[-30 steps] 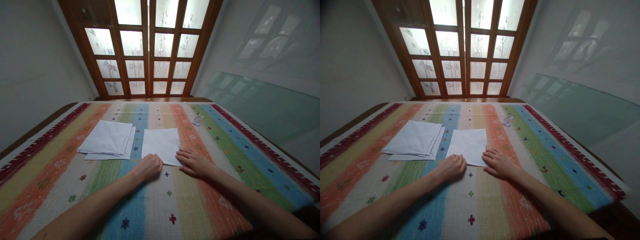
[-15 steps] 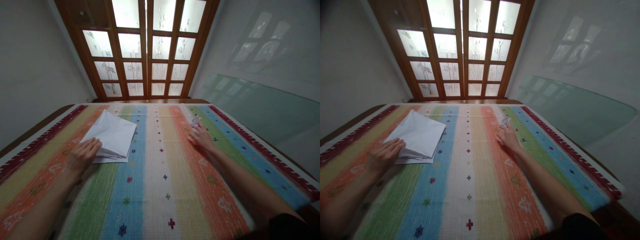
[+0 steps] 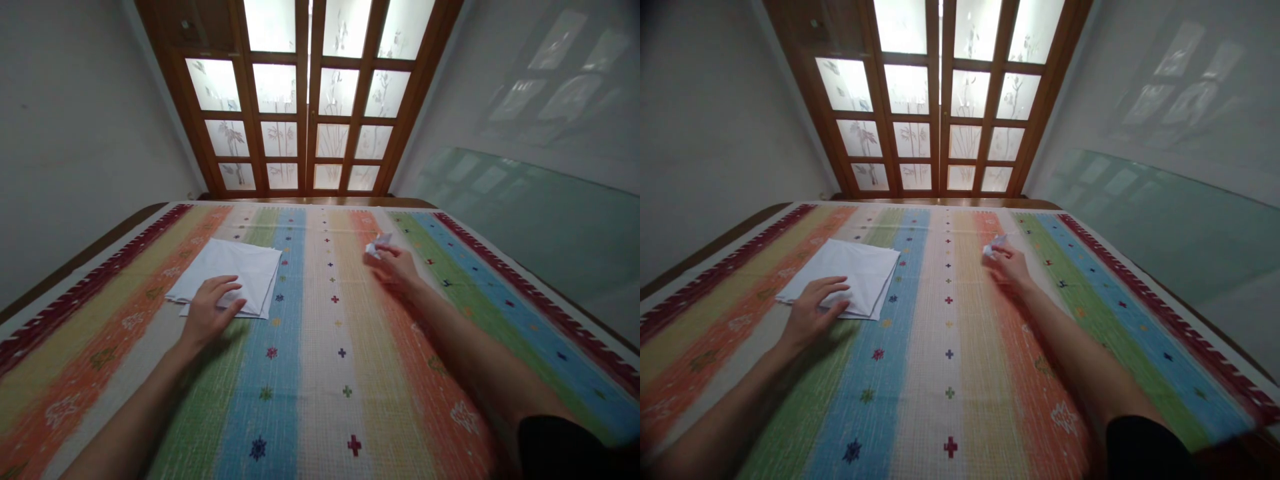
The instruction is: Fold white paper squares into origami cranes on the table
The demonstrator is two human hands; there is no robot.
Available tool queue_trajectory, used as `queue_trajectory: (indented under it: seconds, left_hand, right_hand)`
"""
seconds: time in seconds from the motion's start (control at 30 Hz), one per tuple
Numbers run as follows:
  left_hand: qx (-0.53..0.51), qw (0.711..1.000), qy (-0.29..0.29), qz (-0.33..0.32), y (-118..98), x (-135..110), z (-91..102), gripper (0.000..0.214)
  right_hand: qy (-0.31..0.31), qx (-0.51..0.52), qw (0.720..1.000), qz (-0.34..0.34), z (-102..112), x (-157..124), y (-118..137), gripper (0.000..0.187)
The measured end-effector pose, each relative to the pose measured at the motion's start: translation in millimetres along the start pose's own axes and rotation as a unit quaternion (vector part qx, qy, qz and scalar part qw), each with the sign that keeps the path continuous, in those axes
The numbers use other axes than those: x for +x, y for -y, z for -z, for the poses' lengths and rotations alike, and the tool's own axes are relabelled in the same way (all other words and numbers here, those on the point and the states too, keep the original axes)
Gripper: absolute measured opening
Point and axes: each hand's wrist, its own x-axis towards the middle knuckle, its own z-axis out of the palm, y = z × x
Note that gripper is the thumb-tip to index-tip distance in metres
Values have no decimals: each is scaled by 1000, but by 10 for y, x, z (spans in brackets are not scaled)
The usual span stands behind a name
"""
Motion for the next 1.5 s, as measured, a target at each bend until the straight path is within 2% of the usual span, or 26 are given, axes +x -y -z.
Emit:
queue_trajectory:
  seconds: [0.07,0.13,0.2,0.27,0.37,0.43,0.5,0.6,0.67,0.77,0.83,0.93,1.03,1.13,1.2,1.3,1.4,1.5]
  left_hand:
    - [-107,992,20,67,-283,86,-233,39]
    - [-237,959,64,140,-547,161,-509,49]
    - [-335,919,100,179,-762,216,-778,62]
    - [-385,897,114,187,-910,244,-993,74]
    - [-409,889,102,181,-1007,239,-1163,75]
    - [-422,883,94,180,-1010,207,-1192,70]
    - [-441,874,99,179,-993,159,-1195,69]
    - [-462,860,114,182,-980,84,-1209,75]
    - [-469,853,120,198,-988,48,-1230,70]
    - [-479,838,114,234,-1005,24,-1249,59]
    - [-487,833,102,243,-1009,18,-1240,60]
    - [-471,854,87,204,-1005,10,-1211,53]
    - [-418,890,71,165,-993,3,-1197,29]
    - [-401,897,51,178,-983,3,-1218,22]
    - [-434,878,48,196,-979,7,-1245,27]
    - [-517,823,54,228,-974,20,-1277,36]
    - [-573,778,46,255,-962,40,-1287,43]
    - [-590,760,35,271,-950,56,-1283,49]
  right_hand:
    - [52,163,985,-32,-242,-252,259,39]
    - [118,279,952,-47,-459,-504,512,33]
    - [161,349,921,-65,-620,-720,708,27]
    - [193,391,895,-96,-720,-874,826,26]
    - [189,429,873,-136,-792,-995,894,26]
    - [163,426,880,-136,-816,-1031,913,25]
    - [140,392,902,-110,-831,-1058,933,21]
    - [122,323,938,-42,-853,-1107,960,16]
    - [109,283,953,6,-875,-1144,965,14]
    - [71,265,960,54,-911,-1181,945,20]
    - [53,277,958,61,-927,-1181,922,30]
    - [40,282,957,61,-926,-1157,888,39]
    - [23,276,959,62,-910,-1144,863,42]
    - [23,278,958,68,-908,-1155,852,38]
    - [28,281,957,71,-920,-1167,853,34]
    - [23,307,950,55,-943,-1171,860,35]
    - [42,383,923,-23,-959,-1165,860,35]
    - [114,439,886,-98,-979,-1178,853,37]
